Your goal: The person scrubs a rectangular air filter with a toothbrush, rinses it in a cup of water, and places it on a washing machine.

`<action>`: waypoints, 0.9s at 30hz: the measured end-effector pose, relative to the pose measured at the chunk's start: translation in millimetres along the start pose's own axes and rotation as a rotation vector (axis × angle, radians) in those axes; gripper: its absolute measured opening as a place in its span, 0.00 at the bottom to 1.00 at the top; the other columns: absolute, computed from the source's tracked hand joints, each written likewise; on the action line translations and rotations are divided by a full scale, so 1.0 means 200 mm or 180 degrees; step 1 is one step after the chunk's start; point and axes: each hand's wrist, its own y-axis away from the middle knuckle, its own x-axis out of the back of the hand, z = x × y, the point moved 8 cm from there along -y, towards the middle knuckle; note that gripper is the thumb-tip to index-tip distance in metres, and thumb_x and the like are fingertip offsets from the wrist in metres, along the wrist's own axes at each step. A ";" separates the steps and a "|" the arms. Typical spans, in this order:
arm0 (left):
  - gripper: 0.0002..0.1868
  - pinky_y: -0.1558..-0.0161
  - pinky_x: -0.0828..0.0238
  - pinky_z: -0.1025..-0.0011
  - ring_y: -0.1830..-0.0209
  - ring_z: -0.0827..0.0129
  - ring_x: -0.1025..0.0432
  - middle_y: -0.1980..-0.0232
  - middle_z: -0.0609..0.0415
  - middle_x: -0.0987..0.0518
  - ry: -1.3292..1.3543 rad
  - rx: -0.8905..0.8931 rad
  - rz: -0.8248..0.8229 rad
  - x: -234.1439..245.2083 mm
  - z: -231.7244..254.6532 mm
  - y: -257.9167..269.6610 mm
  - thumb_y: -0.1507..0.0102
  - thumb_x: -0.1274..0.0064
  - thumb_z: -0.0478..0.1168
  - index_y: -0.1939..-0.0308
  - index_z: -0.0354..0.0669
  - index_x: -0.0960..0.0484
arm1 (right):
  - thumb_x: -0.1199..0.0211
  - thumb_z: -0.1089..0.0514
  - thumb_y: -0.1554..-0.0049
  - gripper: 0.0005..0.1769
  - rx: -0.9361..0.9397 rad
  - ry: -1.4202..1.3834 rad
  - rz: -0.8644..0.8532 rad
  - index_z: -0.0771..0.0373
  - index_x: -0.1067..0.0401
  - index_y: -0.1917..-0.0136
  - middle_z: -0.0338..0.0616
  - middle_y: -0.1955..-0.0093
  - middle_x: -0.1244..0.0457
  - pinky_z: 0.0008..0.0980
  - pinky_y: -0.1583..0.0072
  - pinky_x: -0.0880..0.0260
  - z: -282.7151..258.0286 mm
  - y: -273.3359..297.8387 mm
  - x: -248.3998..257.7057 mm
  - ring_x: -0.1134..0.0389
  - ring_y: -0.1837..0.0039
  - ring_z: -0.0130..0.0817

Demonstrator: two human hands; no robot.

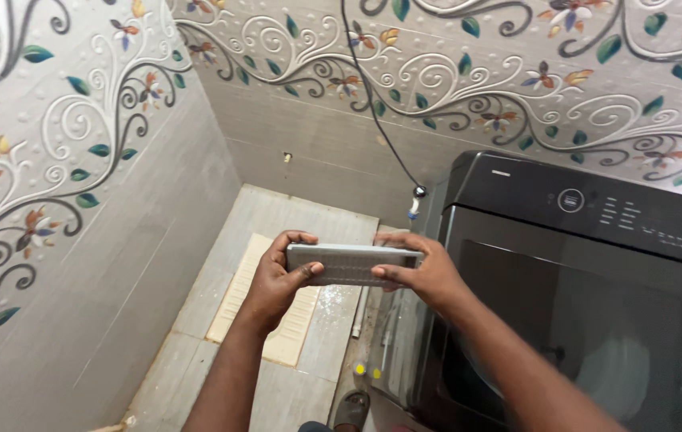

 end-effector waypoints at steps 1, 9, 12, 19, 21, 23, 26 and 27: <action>0.26 0.50 0.19 0.69 0.51 0.73 0.25 0.48 0.53 0.24 0.0117 0.0066 0.0126 0.05 -0.01 0.01 0.42 0.36 0.33 0.41 0.48 0.27 | 0.24 0.57 0.55 0.32 -0.0171 -0.0017 -0.0176 0.57 0.25 0.36 0.49 0.42 0.30 0.37 0.49 0.22 -0.05 -0.02 -0.05 0.25 0.46 0.39; 0.27 0.49 0.24 0.67 0.49 0.66 0.24 0.41 0.45 0.21 0.0505 -0.0148 0.2230 0.82 0.05 0.22 0.29 0.57 0.55 0.34 0.42 0.33 | 0.24 0.63 0.50 0.25 0.1145 -0.1607 -0.0863 0.66 0.23 0.39 0.53 0.47 0.29 0.32 0.61 0.20 -0.76 -0.23 0.05 0.24 0.54 0.36; 0.21 0.51 0.27 0.66 0.54 0.63 0.26 0.45 0.44 0.20 0.0599 0.0198 0.3131 1.02 -0.07 0.44 0.27 0.57 0.52 0.41 0.37 0.32 | 0.27 0.64 0.55 0.31 0.0158 -0.2428 -0.0751 0.57 0.26 0.36 0.50 0.53 0.28 0.31 0.65 0.22 -0.48 -0.40 -0.09 0.23 0.58 0.35; 0.19 0.51 0.27 0.62 0.55 0.60 0.26 0.49 0.44 0.22 0.0801 0.0637 0.3297 1.19 -0.39 0.68 0.26 0.59 0.49 0.41 0.36 0.31 | 0.24 0.60 0.51 0.25 -0.0495 0.0988 0.0732 0.61 0.23 0.40 0.57 0.57 0.26 0.29 0.65 0.25 0.33 -0.58 -0.25 0.25 0.66 0.34; 0.19 0.51 0.27 0.63 0.53 0.61 0.26 0.48 0.46 0.20 0.0743 0.0753 0.3189 1.20 -0.48 0.77 0.26 0.59 0.48 0.41 0.35 0.31 | 0.24 0.59 0.51 0.25 -0.0512 0.1034 0.0609 0.60 0.23 0.40 0.56 0.57 0.26 0.30 0.65 0.24 0.33 -0.48 -0.19 0.24 0.66 0.36; 0.19 0.52 0.27 0.64 0.54 0.61 0.26 0.48 0.45 0.21 0.0746 0.0851 0.3220 1.22 -0.52 0.78 0.27 0.58 0.48 0.41 0.36 0.30 | 0.24 0.59 0.53 0.25 -0.0324 0.0865 0.0586 0.60 0.22 0.41 0.54 0.56 0.26 0.33 0.66 0.23 0.08 -0.50 -0.10 0.24 0.65 0.39; 0.18 0.53 0.27 0.65 0.54 0.61 0.25 0.48 0.45 0.21 0.0674 0.0848 0.3138 1.19 -0.55 0.75 0.28 0.57 0.47 0.43 0.35 0.29 | 0.24 0.60 0.54 0.24 0.0384 -0.0126 0.0170 0.63 0.20 0.43 0.55 0.51 0.28 0.34 0.60 0.20 -0.31 -0.42 0.07 0.23 0.56 0.37; 0.18 0.53 0.27 0.66 0.54 0.62 0.25 0.48 0.45 0.20 0.0642 0.0811 0.3096 1.17 -0.56 0.75 0.28 0.56 0.47 0.43 0.35 0.29 | 0.24 0.61 0.53 0.24 0.0670 -0.0369 -0.0032 0.65 0.20 0.42 0.57 0.50 0.29 0.34 0.59 0.18 -0.42 -0.39 0.10 0.24 0.54 0.38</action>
